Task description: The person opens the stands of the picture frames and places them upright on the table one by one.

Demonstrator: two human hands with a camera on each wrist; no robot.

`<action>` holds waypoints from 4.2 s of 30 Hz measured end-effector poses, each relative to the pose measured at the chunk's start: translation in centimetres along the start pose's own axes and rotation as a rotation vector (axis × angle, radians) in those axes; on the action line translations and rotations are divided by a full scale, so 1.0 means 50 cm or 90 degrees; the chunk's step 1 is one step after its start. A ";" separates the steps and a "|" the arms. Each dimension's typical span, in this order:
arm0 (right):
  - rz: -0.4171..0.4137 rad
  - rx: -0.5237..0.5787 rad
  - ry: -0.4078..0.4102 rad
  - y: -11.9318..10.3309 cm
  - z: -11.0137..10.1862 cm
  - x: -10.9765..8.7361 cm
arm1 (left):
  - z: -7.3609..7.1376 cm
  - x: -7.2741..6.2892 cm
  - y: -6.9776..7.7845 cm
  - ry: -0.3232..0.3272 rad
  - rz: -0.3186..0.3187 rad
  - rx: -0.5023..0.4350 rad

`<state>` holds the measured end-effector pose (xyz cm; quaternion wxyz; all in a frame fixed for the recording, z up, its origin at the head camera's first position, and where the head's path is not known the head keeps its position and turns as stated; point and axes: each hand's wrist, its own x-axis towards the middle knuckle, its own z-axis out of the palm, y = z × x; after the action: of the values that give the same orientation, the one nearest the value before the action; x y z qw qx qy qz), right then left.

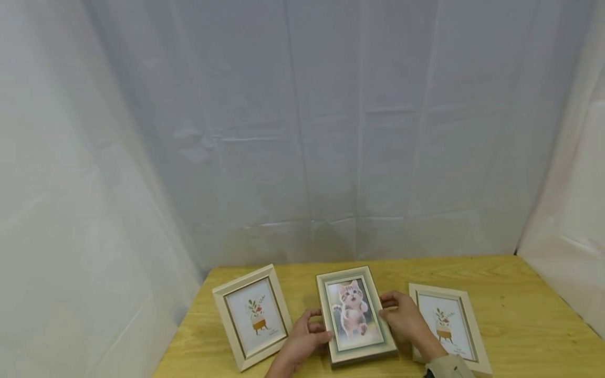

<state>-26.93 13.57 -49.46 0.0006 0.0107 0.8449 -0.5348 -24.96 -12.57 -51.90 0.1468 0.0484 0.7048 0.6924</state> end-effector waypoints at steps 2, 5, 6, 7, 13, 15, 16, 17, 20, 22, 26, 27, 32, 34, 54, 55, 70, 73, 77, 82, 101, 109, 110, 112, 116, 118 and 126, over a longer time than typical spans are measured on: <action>-0.003 0.001 0.000 0.000 0.000 0.000 | 0.000 -0.001 0.001 0.001 0.004 0.003; -0.008 0.002 0.000 -0.001 -0.001 -0.001 | 0.001 -0.002 0.000 0.003 0.010 0.008; -0.009 0.004 0.000 -0.001 -0.001 -0.001 | 0.001 -0.002 -0.001 0.003 0.014 0.008; -0.009 0.003 0.001 -0.002 -0.001 -0.002 | 0.002 -0.001 -0.002 0.002 0.017 0.010; -0.016 0.001 0.003 -0.005 -0.001 -0.001 | 0.005 -0.003 -0.006 -0.003 0.028 -0.003; -0.020 -0.003 0.006 -0.005 0.000 0.000 | 0.007 -0.004 -0.006 -0.001 0.028 -0.015; -0.019 -0.005 0.009 -0.005 0.001 0.000 | 0.009 -0.005 -0.006 -0.001 0.029 -0.020; -0.022 -0.009 0.014 -0.005 0.001 0.001 | 0.009 -0.005 -0.007 0.000 0.030 -0.024; -0.026 -0.024 0.024 -0.007 0.002 0.003 | 0.011 -0.004 -0.008 0.001 0.032 -0.032; -0.025 -0.031 0.030 -0.008 0.003 0.003 | 0.011 -0.003 -0.010 0.005 0.035 -0.030; -0.021 -0.034 0.032 -0.009 0.004 0.003 | 0.012 -0.002 -0.016 0.020 0.037 -0.024; -0.020 -0.033 0.035 -0.009 0.004 0.003 | 0.012 -0.002 -0.017 0.025 0.038 -0.021; -0.032 -0.031 0.048 -0.018 0.000 0.001 | 0.015 -0.001 -0.020 0.046 0.046 0.002; -0.036 -0.029 0.055 -0.024 -0.003 -0.002 | 0.015 0.000 -0.021 0.053 0.048 0.006; -0.121 -0.051 0.111 -0.102 0.017 0.005 | 0.022 0.012 -0.023 0.080 0.083 -0.010; -0.122 -0.043 0.105 -0.107 0.021 0.006 | 0.023 0.012 -0.021 0.081 0.085 -0.010; -0.141 -0.024 0.023 -0.171 0.086 0.003 | 0.041 0.001 -0.004 0.104 0.122 -0.034; -0.157 -0.024 0.017 -0.175 0.099 0.001 | 0.045 0.000 -0.002 0.110 0.127 -0.038; -0.177 -0.042 0.013 -0.178 0.114 -0.002 | 0.047 0.001 -0.005 0.110 0.133 -0.031; -0.201 -0.062 0.024 -0.183 0.128 -0.003 | 0.051 0.004 -0.006 0.110 0.145 -0.017; -0.192 -0.100 0.054 -0.194 0.159 -0.004 | 0.068 0.007 0.002 0.113 0.185 -0.007; -0.193 -0.118 0.081 -0.195 0.161 -0.003 | 0.074 0.007 0.006 0.107 0.190 -0.007; -0.195 -0.119 0.086 -0.195 0.161 -0.003 | 0.074 0.007 0.005 0.106 0.191 -0.006; -0.201 -0.121 0.096 -0.195 0.162 -0.004 | 0.075 0.006 0.005 0.102 0.190 0.001; -0.220 -0.133 0.112 -0.197 0.163 -0.006 | 0.076 0.005 0.005 0.092 0.195 0.001; -0.226 -0.138 0.116 -0.197 0.163 -0.006 | 0.076 0.005 0.006 0.090 0.197 0.002; -0.225 -0.148 0.117 -0.199 0.166 -0.010 | 0.080 0.003 0.004 0.098 0.206 0.000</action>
<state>-26.72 1.83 -44.02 -0.1691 -0.0891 0.8860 -0.4224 -24.03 -8.69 -51.71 -0.0211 0.1077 0.6969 0.7087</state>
